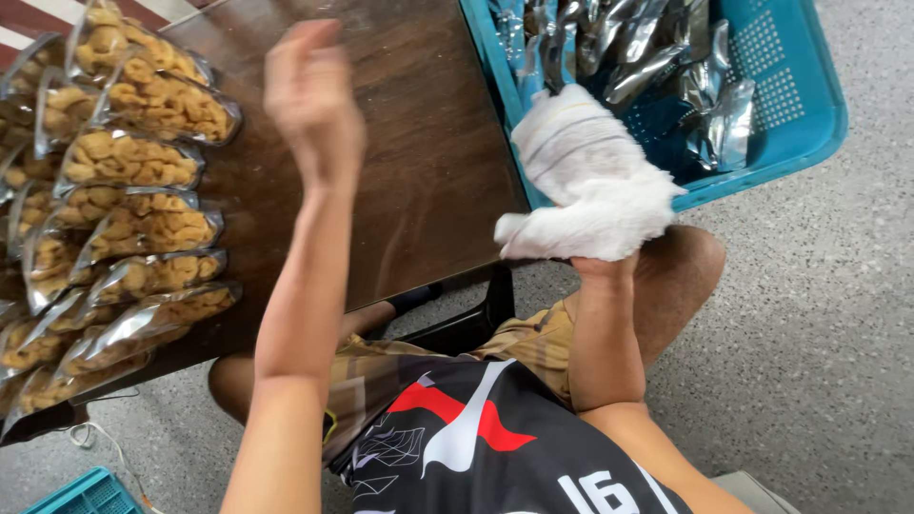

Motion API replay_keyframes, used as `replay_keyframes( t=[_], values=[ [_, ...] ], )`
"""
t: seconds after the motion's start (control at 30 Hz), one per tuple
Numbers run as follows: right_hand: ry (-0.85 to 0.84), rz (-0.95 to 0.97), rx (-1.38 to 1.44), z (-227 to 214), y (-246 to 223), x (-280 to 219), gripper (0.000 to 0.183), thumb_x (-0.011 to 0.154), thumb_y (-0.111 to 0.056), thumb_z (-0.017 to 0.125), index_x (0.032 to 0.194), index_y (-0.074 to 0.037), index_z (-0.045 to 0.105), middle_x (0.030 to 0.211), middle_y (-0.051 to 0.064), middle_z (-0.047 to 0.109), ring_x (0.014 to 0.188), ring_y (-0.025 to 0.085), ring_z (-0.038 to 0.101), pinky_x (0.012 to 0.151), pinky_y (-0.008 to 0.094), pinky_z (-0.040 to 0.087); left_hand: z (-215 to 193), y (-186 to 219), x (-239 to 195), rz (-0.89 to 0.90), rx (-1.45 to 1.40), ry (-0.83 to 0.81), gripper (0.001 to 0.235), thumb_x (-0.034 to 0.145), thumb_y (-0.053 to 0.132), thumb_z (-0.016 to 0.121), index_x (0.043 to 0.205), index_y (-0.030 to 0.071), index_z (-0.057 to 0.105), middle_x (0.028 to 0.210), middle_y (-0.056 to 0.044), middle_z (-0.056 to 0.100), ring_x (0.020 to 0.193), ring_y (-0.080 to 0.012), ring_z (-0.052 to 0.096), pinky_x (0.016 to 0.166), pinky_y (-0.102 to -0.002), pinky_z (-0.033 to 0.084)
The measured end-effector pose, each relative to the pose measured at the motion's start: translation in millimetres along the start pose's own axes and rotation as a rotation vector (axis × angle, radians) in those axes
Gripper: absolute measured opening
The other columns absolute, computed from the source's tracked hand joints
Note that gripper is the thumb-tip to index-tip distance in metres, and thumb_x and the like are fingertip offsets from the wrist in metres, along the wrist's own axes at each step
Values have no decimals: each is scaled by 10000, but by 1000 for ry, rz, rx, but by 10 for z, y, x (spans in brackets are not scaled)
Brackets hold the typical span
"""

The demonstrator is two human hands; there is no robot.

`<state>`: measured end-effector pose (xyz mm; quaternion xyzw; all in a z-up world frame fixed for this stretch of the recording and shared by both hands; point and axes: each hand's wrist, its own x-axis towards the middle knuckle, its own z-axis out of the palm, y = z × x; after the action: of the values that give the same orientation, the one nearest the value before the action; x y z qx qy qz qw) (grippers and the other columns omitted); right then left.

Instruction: The person sits at a table and repeatedly wipes the exterior of sealed snack packages with a white cloth. They pick up each package, wipe it, and place it into a blue basket. The process is repeated for multiple packages.

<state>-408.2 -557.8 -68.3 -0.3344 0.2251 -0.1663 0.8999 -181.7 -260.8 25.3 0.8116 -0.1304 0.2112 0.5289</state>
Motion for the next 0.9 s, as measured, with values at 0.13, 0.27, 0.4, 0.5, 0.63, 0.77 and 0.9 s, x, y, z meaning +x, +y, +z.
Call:
replay_keyframes(
  t=[0.13,0.27,0.4,0.5,0.63,0.77,0.9],
  values=[
    [156,-161,-67,-266,-249,20,346,941,-154,740,1249,-23,653,1188,105,684,1114,228,647,967,382,526,1270,546,32,654,278,-865,265,1006,44,655,1225,152,757,1277,-86,683,1196,-293,644,959,-416,552],
    [242,-255,-180,-280,-259,190,360,934,-154,747,1256,-25,646,1196,108,678,1124,232,643,975,384,523,2241,615,83,525,959,-1347,442,878,74,680,1256,298,730,1314,-71,602,1206,-341,575,941,-499,512],
    [212,-276,-303,-167,-114,242,375,927,-153,753,1262,-27,640,1204,111,672,1134,237,639,983,386,521,2623,204,44,825,1355,-1183,383,889,236,694,1267,192,726,1314,-90,613,1222,-372,555,947,-626,447],
    [153,-290,-361,1,-87,336,387,923,-153,758,1268,-29,636,1210,113,668,1141,240,635,989,387,519,2584,60,124,949,1274,-1162,278,1005,220,672,1247,148,786,1381,-105,629,1311,-407,543,999,-615,440],
    [126,-298,-434,59,-154,226,402,916,-153,765,1274,-31,630,1218,116,662,1151,244,631,997,389,516,2210,420,197,1024,1040,-1046,249,868,177,705,1101,117,766,1424,-158,586,1331,-470,490,1032,-563,413],
    [-32,-327,-495,401,-181,80,418,909,-152,772,1281,-33,623,1226,118,656,1161,248,627,1005,391,514,1073,1290,298,557,387,-917,233,1008,190,685,1003,-36,629,1500,-296,503,1174,-488,591,964,-518,492],
    [-338,-536,-641,913,-39,-192,434,903,-152,779,1288,-35,617,1234,121,650,1172,253,623,1013,393,511,96,1954,-259,313,116,-700,192,1044,110,677,965,-12,552,1569,-268,474,1227,-431,656,949,-456,575]
  ],
)
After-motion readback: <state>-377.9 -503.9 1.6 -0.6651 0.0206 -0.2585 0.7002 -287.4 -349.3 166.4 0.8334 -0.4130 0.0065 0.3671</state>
